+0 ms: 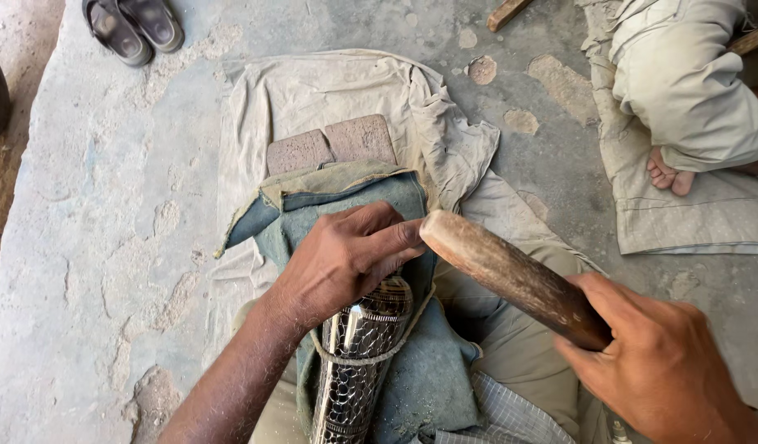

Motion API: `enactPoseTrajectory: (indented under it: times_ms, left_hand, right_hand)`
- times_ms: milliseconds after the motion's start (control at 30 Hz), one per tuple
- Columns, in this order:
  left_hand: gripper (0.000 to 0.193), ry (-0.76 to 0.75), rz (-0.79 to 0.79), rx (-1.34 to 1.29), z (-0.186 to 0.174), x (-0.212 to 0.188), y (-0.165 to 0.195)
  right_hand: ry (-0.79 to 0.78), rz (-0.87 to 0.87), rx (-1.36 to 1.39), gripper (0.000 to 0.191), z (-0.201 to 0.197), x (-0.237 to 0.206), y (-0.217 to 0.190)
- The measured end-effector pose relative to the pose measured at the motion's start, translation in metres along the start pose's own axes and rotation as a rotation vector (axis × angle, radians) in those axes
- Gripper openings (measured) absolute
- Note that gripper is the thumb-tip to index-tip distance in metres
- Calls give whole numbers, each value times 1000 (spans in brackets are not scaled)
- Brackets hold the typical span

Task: The person sits on the floor and repeatedly hammers a small metal punch against the rim of a decorative metal vessel. The vessel is held steady in the left hand while the right hand delivers repeated strikes with a wooden mallet.

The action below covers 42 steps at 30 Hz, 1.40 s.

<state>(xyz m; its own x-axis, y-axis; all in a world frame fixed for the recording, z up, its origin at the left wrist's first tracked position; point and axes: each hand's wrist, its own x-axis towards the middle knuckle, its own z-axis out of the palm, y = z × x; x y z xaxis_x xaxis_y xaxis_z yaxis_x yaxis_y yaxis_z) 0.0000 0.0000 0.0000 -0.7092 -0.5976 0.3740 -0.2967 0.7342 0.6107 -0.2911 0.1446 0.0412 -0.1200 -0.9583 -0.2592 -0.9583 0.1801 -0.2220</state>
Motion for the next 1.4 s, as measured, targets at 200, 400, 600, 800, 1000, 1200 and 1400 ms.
enactPoseTrajectory:
  times_ms: [200, 400, 600, 800, 1000, 1200, 1400]
  left_hand:
    - [34, -23, -52, -19, -4, -3, 1]
    - [28, 180, 34, -71, -2, -3, 0]
    - [27, 129, -63, -189, -6, -7, -12]
    - [31, 204, 21, -65, 1, -18, -20]
    - [35, 262, 22, -120, 4, -24, -25]
    - [34, 287, 22, -145, 4, -28, -26]
    - [33, 277, 7, -116, 6, -29, -26]
  right_hand:
    - [509, -251, 418, 27, 22, -16, -3]
    - [-46, 175, 429, 43, 30, 2, 29]
    - [136, -4, 818, 62, 14, -7, 19]
    - [98, -128, 486, 60, -4, 0, -7]
    - [-5, 21, -12, 60, -23, 18, -22]
    - [272, -63, 47, 48, -39, 11, -47]
    - [22, -54, -252, 49, -51, 15, -54]
